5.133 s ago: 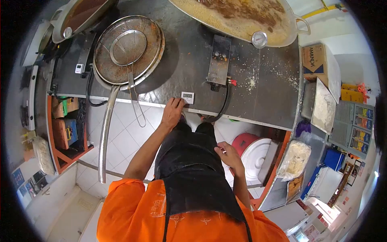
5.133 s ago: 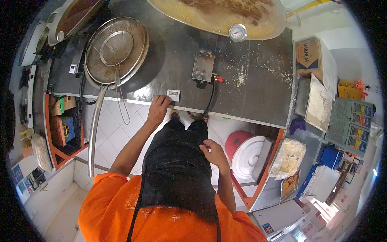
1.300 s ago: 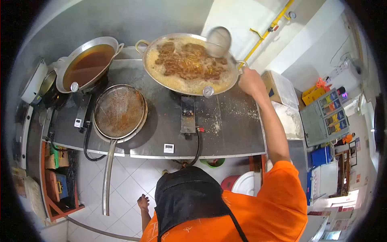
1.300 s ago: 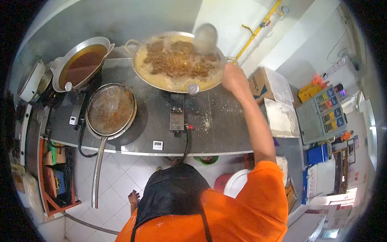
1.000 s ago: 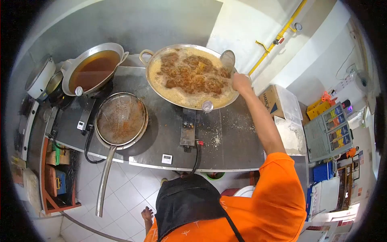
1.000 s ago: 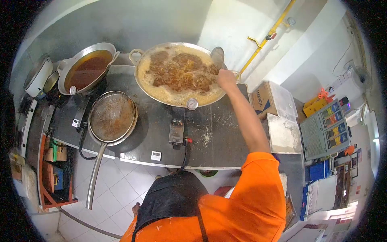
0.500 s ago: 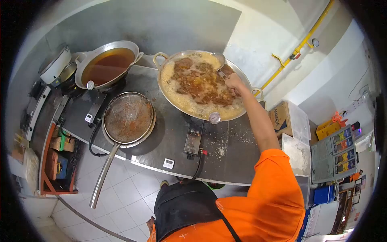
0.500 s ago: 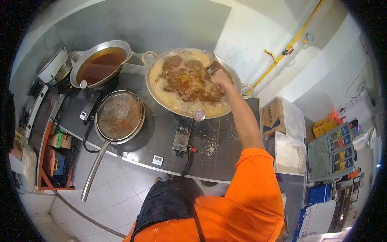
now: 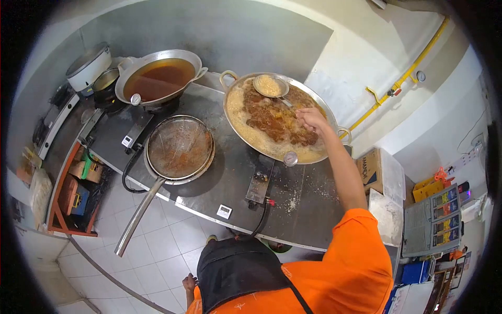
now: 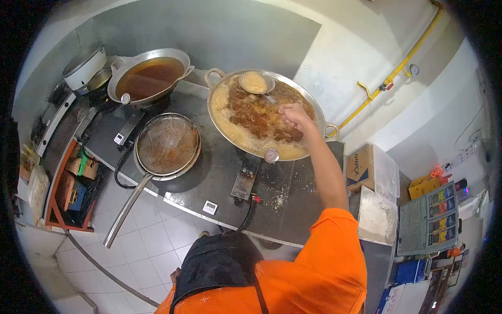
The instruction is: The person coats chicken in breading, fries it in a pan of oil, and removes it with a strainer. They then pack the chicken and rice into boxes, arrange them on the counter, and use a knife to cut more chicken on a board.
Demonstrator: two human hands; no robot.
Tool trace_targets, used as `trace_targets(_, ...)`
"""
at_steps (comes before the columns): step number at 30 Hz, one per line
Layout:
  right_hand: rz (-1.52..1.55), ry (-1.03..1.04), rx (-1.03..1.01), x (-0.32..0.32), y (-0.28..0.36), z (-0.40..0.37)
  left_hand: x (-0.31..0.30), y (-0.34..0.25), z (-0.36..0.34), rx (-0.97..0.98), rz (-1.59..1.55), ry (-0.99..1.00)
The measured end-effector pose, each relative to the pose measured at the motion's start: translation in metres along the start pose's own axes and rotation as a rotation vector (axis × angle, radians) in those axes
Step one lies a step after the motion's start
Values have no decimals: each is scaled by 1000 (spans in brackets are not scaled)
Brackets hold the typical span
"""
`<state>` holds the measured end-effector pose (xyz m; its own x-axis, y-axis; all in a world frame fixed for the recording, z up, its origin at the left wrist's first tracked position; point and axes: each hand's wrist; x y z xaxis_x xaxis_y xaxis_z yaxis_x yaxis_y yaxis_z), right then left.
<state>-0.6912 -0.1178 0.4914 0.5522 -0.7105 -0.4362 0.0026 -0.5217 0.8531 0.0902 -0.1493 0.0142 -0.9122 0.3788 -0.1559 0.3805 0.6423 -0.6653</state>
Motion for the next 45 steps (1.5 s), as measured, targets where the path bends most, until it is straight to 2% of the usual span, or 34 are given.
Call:
trace_targets(2,-55,10,-6,-10,5,-24,-9,21,10,67,193,37)
trace_targets(4,-257,15,-38,-18,13,-54,-17,45,17,58,257,-13)
trace_targets(5,-258,17,-40,-22,14,-66,-20,55,21,49,321,-62)
trace_targets(8,-401,52,-26,-28,20,-106,-24,63,32,-7,410,-34)
trace_targets(10,-527,34,-19,-22,30,-137,-20,54,35,-44,420,26)
trace_targets(12,-530,68,-1,-17,29,-148,-23,57,48,-71,404,69)
trace_targets(13,-530,103,15,-15,30,-154,-23,36,36,-53,401,65)
trace_targets(14,-533,100,15,-11,34,-160,-17,-9,7,-34,398,61)
trace_targets(16,-455,162,76,1,42,-170,-13,-14,17,39,402,82)
trace_targets(18,-408,187,100,13,46,-171,-6,-31,23,-172,87,-65)
trace_targets(22,-227,219,159,36,45,-160,-12,-44,17,-122,50,-79)
trace_targets(27,-111,199,125,66,35,-132,-30,-33,3,-189,49,-98)
trace_targets(30,5,206,100,79,28,-124,-47,-12,-7,-204,227,-52)
trace_targets(32,47,218,72,91,30,-127,-53,4,-12,-220,86,-76)
trace_targets(35,-31,161,-9,110,33,-153,-59,10,-27,-272,74,-126)
trace_targets(37,-159,58,-183,129,25,-172,-63,23,-26,-179,138,-104)
trace_targets(39,-507,-35,-577,157,-4,-181,-61,26,-24,-262,101,-159)
trace_targets(40,-583,-23,-459,185,7,-208,-59,27,-21,-325,80,-202)
trace_targets(42,-865,-9,-338,255,-22,-225,-54,26,-18,-287,87,-226)
trace_targets(43,-923,56,-402,285,-38,-230,-52,23,-16,-270,66,-208)
trace_targets(44,-939,40,-488,310,-77,-216,-53,20,-17,-253,53,-187)
trace_targets(45,-982,34,-532,325,-87,-217,-52,14,-16,-263,58,-195)
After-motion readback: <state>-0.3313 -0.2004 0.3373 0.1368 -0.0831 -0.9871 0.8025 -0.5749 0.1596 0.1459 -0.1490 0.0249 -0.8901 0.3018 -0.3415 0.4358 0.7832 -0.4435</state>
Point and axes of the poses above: each hand's wrist, its own z-axis towards the middle knuckle, its own x-axis out of the palm, y = z × x, and after that the axes turned 3 degrees about -y, right-handed
